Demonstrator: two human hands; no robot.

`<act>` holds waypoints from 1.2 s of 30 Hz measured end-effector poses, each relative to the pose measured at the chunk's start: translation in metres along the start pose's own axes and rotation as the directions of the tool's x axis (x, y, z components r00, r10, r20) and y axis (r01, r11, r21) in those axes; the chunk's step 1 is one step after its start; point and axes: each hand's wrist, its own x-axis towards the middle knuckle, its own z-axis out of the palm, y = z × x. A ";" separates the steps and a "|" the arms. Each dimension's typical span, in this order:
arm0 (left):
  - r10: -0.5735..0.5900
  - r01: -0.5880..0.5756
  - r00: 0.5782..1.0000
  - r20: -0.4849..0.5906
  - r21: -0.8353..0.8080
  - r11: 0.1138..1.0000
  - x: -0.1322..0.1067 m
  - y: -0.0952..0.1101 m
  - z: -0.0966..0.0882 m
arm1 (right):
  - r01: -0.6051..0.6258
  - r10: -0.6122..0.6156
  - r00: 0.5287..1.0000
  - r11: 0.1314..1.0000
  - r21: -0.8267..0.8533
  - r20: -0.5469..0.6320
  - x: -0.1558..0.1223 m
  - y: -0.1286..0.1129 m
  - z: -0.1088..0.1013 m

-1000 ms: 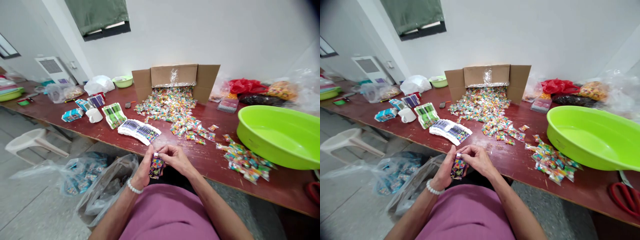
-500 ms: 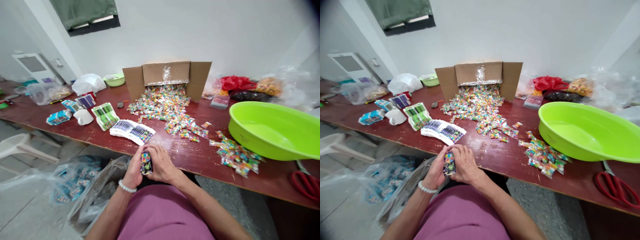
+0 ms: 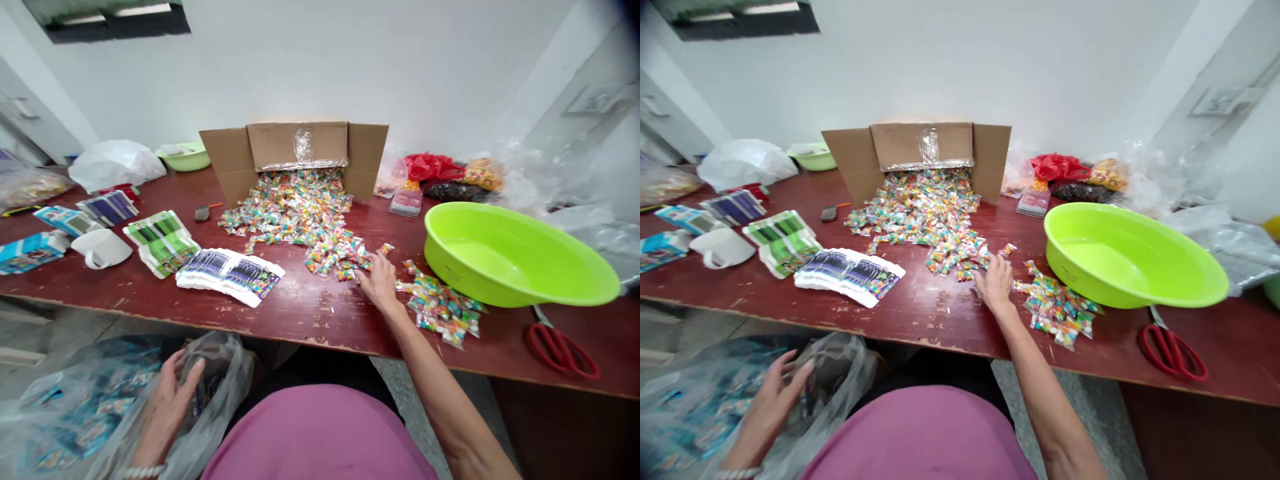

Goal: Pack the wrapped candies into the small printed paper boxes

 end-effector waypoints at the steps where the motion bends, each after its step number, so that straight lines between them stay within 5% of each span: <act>1: 0.013 -0.013 1.000 -0.004 0.061 0.998 0.003 -0.005 -0.001 | -0.034 0.034 0.999 0.999 -0.036 0.003 0.002 0.009 0.006; 4: 0.218 -0.211 0.975 -0.038 0.130 0.969 0.004 0.021 0.005 | -0.035 0.038 0.999 0.997 -0.070 0.031 -0.004 0.011 0.030; 7: 0.513 -0.492 0.858 -0.031 0.236 0.838 0.012 0.078 0.027 | 0.028 -0.024 0.999 0.995 -0.096 0.042 -0.017 -0.010 0.052; 9: 0.558 -0.528 0.829 0.014 0.347 0.775 0.024 0.111 0.045 | 0.088 -0.083 0.995 0.992 -0.089 0.056 -0.025 -0.025 0.062; 12: 0.499 -0.441 0.865 0.047 0.544 0.714 0.042 0.136 0.067 | 0.178 -0.174 0.983 0.982 -0.064 0.061 -0.034 -0.039 0.068; 19: 0.450 -0.408 0.889 0.086 0.595 0.692 0.057 0.136 0.081 | 0.248 -0.248 0.968 0.969 0.006 0.034 -0.038 -0.041 0.061; 27: 0.335 -0.328 0.942 0.032 0.311 0.892 0.069 0.144 0.077 | 0.245 -0.238 0.968 0.966 0.079 -0.080 -0.034 -0.044 0.048; 31: 0.285 -0.286 0.958 0.018 0.076 0.955 0.062 0.145 0.076 | 0.265 -0.229 0.961 0.921 0.284 -0.152 -0.044 -0.066 0.035; 33: 0.262 -0.259 0.964 0.040 -0.076 0.963 0.051 0.144 0.075 | 0.192 -0.173 0.981 0.856 0.480 -0.086 -0.053 -0.086 0.030; 36: 0.249 -0.201 0.963 0.104 -0.338 0.919 0.027 0.144 0.069 | -0.157 -0.039 0.972 0.627 0.763 0.233 -0.062 -0.117 0.024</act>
